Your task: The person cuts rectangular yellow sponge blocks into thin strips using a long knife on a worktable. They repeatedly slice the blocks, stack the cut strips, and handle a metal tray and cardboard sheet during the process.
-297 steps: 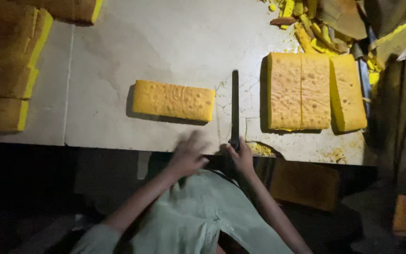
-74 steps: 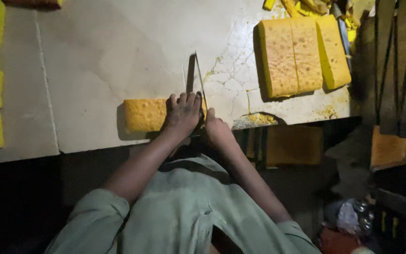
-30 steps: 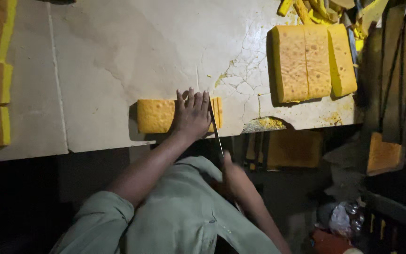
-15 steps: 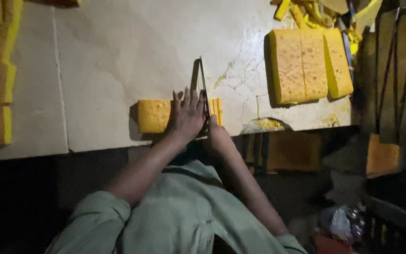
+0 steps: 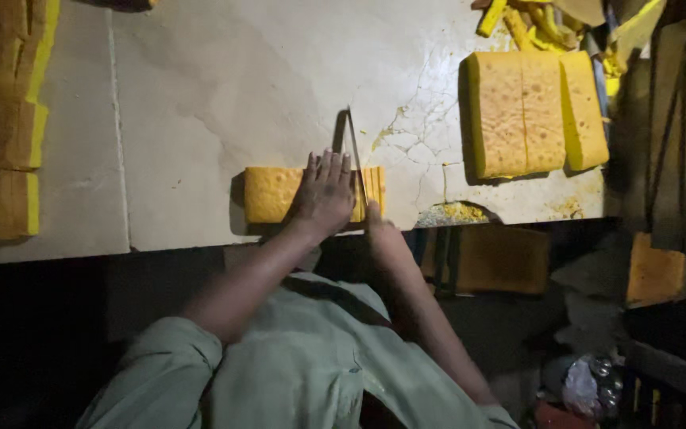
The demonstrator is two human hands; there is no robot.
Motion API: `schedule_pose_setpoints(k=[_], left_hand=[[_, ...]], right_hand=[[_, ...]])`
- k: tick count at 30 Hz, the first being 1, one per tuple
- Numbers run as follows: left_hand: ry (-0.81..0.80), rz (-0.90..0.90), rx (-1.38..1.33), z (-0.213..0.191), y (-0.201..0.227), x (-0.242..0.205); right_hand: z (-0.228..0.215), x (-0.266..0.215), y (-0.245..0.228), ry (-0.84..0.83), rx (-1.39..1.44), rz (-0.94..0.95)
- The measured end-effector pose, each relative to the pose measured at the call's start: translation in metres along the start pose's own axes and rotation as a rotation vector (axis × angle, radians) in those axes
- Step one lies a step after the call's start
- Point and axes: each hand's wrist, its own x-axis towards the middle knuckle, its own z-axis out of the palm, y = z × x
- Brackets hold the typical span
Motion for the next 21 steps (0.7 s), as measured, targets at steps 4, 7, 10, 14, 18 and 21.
schedule_pose_setpoints(k=[4,7,10,14,18,21], left_hand=[[-0.006,0.003,0.139,-0.001,-0.001,0.003],[-0.127,-0.049,0.043,-0.008,0.0,0.0],[-0.124,-0.056,0.037,-0.013,0.001,0.003],[-0.148,-0.048,0.022,-0.006,-0.001,0.002],[-0.075,-0.035,0.054,0.001,-0.01,0.001],[-0.039,0.017,0.267,0.002,-0.009,0.0]], right_hand=[[-0.04,-0.011,-0.038,0.006,0.031,0.041],[-0.041,-0.072,-0.054,-0.091,0.016,0.043],[-0.024,-0.11,-0.049,-0.186,0.034,0.097],[0.003,-0.078,-0.033,-0.065,0.015,0.148],[-0.01,-0.01,-0.04,-0.06,0.671,0.297],[-0.03,0.003,-0.059,-0.035,0.705,0.353]])
